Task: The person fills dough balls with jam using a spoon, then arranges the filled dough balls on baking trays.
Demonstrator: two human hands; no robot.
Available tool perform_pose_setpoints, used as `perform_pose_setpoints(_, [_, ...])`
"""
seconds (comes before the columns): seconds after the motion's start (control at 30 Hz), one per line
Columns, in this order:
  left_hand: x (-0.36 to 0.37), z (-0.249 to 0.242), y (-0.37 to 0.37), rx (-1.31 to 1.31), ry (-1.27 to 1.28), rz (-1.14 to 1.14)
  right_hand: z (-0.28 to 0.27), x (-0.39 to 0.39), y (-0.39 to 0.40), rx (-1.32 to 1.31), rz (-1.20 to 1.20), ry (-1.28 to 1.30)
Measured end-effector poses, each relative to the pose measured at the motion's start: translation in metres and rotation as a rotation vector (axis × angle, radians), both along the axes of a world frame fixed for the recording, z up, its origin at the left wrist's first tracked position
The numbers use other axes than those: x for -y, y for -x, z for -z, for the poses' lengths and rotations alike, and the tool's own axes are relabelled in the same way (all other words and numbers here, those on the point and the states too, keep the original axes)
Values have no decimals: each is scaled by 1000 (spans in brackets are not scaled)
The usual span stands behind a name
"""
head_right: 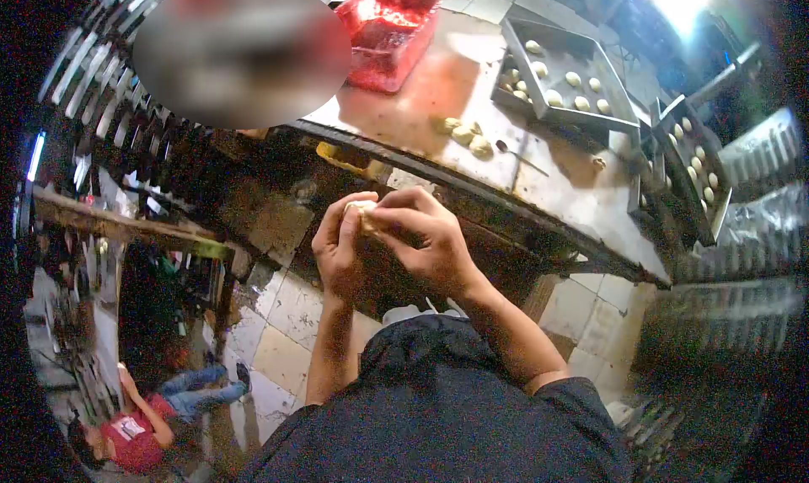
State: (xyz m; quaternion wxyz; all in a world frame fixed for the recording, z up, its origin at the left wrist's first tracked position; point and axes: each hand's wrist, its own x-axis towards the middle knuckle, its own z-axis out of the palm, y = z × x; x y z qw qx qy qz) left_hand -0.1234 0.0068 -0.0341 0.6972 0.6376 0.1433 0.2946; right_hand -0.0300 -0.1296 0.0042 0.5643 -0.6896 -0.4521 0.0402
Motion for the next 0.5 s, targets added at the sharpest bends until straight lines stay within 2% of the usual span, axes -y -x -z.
perform_pose_setpoints(0.1, [45,-20,-20,29,-103,212,4,57,-23,-353,-1,-54])
perform_pose_setpoints(0.13, [62,-14,-35,120,-293,247,-13,75,-25,-683,125,-82])
perform_pose_setpoints(0.17, [85,-16,-48,72,-379,271,-3,102,-43,-570,99,-118])
perform_pose_setpoints(0.23, [145,-28,-77,-13,-551,325,17,159,-69,-598,131,-150])
perform_pose_setpoints(0.27, [171,-16,-96,-13,-540,349,26,189,-78,-507,214,-131])
perform_pose_setpoints(0.37, [229,20,-147,-195,-176,541,46,267,-94,-275,396,-69])
perform_pose_setpoints(0.43, [268,30,-170,-345,-128,572,54,303,-97,-172,452,-54])
perform_pose_setpoints(0.5, [286,31,-187,-426,-206,780,60,328,-107,-399,512,-103])
